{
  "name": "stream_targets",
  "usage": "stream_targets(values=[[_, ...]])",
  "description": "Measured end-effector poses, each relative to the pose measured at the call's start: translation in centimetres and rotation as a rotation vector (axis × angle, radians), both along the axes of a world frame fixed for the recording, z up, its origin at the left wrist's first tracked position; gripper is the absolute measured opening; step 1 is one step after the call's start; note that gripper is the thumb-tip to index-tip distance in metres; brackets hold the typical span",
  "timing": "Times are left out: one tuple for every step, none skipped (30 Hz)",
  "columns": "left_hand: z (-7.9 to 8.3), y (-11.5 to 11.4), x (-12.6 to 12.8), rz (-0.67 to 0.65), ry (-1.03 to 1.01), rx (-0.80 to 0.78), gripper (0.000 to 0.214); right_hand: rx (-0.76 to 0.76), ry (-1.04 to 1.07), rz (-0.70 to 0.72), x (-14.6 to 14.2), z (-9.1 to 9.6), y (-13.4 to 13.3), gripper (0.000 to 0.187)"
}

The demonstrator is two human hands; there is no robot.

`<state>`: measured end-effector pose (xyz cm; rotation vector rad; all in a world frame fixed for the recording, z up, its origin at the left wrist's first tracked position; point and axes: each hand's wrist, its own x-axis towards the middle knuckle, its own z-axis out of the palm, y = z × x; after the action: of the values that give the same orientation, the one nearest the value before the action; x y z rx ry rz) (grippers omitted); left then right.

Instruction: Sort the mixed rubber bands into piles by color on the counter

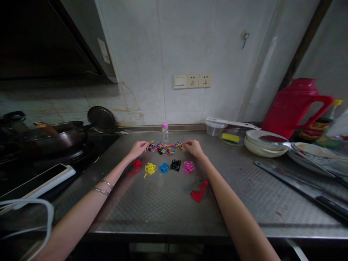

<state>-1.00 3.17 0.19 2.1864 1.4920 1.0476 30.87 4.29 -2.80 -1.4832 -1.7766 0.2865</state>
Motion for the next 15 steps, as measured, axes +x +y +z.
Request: stream_targets(values=[[0.1,-0.1,0.1,0.000,0.003,-0.003,0.037,0.002,0.026,0.015,0.0,0.0,-0.1,0.019],[0.1,-0.1,0.1,-0.002,0.003,-0.007,0.037,0.001,0.050,0.028,0.0,0.0,-0.3,0.019],[0.1,-0.2,0.1,-0.006,0.000,-0.012,0.037,-0.004,0.070,0.035,0.0,-0.1,-0.4,0.020],[0.1,-0.2,0.1,-0.011,-0.002,-0.017,0.037,-0.009,0.085,0.040,0.1,-0.2,-0.5,0.020],[0.1,-0.2,0.2,-0.015,-0.003,-0.021,0.037,-0.014,0.096,0.042,0.1,-0.3,-0.6,0.021],[0.0,-0.2,0.2,-0.017,-0.002,-0.023,0.037,-0.017,0.103,0.041,0.1,-0.5,-0.6,0.021],[-0.1,-0.1,0.1,-0.021,0.000,-0.022,0.037,-0.019,0.109,0.041,0.2,-0.5,-0.6,0.022],[-0.2,-0.1,0.1,-0.025,0.001,-0.019,0.037,-0.020,0.115,0.041,0.2,-0.5,-0.7,0.022],[-0.3,0.0,0.1,-0.030,0.001,-0.017,0.037,-0.021,0.120,0.043,0.1,-0.5,-0.7,0.023],[-0.4,0.1,0.1,-0.035,0.001,-0.016,0.037,-0.024,0.126,0.048,0.0,-0.3,-0.7,0.024],[-0.5,0.2,0.1,-0.036,-0.001,-0.017,0.037,-0.027,0.134,0.058,-0.1,-0.1,-0.8,0.025],[-0.5,0.2,0.0,-0.037,-0.002,-0.022,0.036,-0.027,0.145,0.073,-0.3,0.1,-0.8,0.025],[-0.6,0.3,0.0,-0.036,-0.003,-0.031,0.036,-0.024,0.156,0.090,-0.5,0.4,-0.9,0.025],[-0.6,0.3,-0.1,-0.033,-0.005,-0.040,0.035,-0.016,0.164,0.106,-0.8,0.8,-1.1,0.025],[-0.6,0.3,-0.1,-0.032,-0.006,-0.046,0.035,-0.006,0.167,0.123,-1.2,1.1,-1.2,0.024]])
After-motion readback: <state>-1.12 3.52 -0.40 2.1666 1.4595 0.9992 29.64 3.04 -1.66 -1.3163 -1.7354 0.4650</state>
